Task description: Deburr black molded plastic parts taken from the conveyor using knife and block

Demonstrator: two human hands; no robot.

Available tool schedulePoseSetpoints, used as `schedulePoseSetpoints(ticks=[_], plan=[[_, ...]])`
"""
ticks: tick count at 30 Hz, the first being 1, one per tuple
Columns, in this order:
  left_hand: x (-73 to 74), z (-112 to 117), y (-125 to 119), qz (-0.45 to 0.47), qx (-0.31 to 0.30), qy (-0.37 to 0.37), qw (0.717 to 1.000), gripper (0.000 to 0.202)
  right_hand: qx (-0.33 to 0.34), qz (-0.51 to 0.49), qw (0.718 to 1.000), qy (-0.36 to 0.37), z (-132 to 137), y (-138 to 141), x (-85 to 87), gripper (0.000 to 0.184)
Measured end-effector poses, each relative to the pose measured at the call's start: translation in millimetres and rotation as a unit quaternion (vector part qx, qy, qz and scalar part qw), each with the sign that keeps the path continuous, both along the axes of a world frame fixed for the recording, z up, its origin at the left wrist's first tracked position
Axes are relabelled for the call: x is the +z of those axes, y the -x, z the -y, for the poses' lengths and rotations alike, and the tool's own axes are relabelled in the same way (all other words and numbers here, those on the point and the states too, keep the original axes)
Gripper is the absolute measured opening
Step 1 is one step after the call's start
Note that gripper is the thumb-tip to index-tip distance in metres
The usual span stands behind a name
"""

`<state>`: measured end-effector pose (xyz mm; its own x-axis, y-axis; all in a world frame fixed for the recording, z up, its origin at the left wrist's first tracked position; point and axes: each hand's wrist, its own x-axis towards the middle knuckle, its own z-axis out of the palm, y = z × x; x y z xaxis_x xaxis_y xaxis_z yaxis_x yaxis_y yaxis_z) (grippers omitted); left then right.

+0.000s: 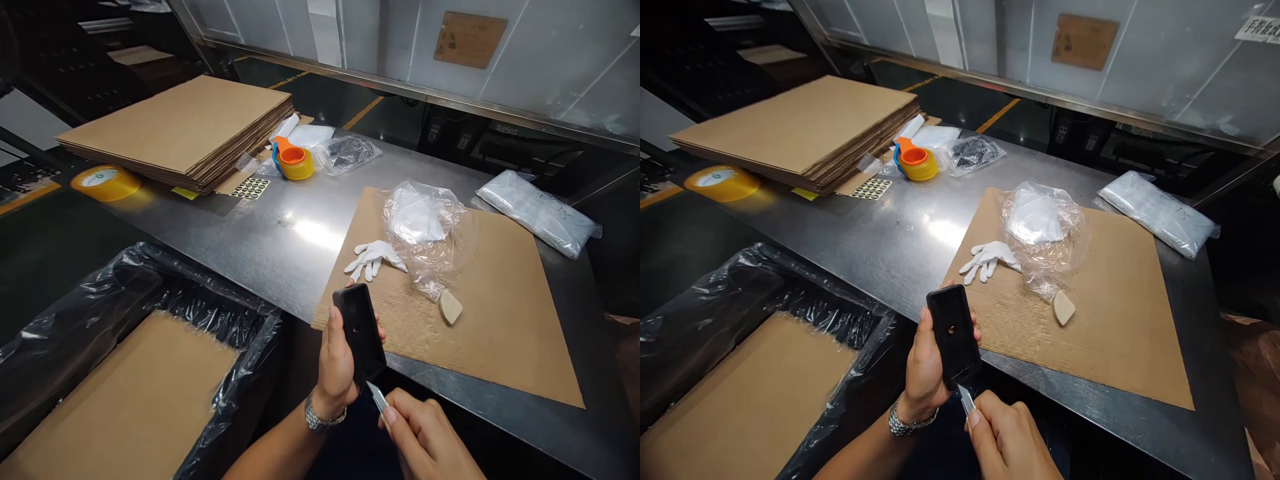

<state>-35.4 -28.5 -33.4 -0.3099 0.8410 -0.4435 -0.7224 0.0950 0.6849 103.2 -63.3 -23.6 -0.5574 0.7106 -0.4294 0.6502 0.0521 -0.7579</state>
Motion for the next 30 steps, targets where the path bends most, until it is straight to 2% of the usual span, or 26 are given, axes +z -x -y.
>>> schedulePoseSetpoints(ticks=[7,13,19,24,28,30], plan=[[0.1,2.3,-2.7,-0.033,0.017,-0.024,0.999,0.061,-0.025,0.004,0.999,0.024,1.6,1.4,-0.7,0.037],[-2.2,2.5,-4.2,-0.046,0.028,-0.030,0.998,0.061,0.001,-0.035,0.997,0.070,-5.2,2.5,1.3,0.038],[-4.9,4.9,-2.8,-0.064,0.014,-0.035,0.997,0.061,-0.032,-0.068,0.989,0.130,-5.0,5.2,4.3,0.038],[-4.6,5.5,-5.0,-0.047,0.049,-0.049,0.996,0.058,-0.056,-0.091,0.980,0.168,-2.7,7.6,1.8,0.041],[-3.1,5.3,-7.5,-0.038,0.101,-0.041,0.993,0.059,-0.081,-0.126,0.966,0.211,-0.8,6.4,-2.2,0.042],[-2.9,5.1,-8.1,-0.027,0.123,-0.049,0.991,0.057,-0.076,-0.118,0.977,0.162,0.1,4.0,-2.3,0.039]])
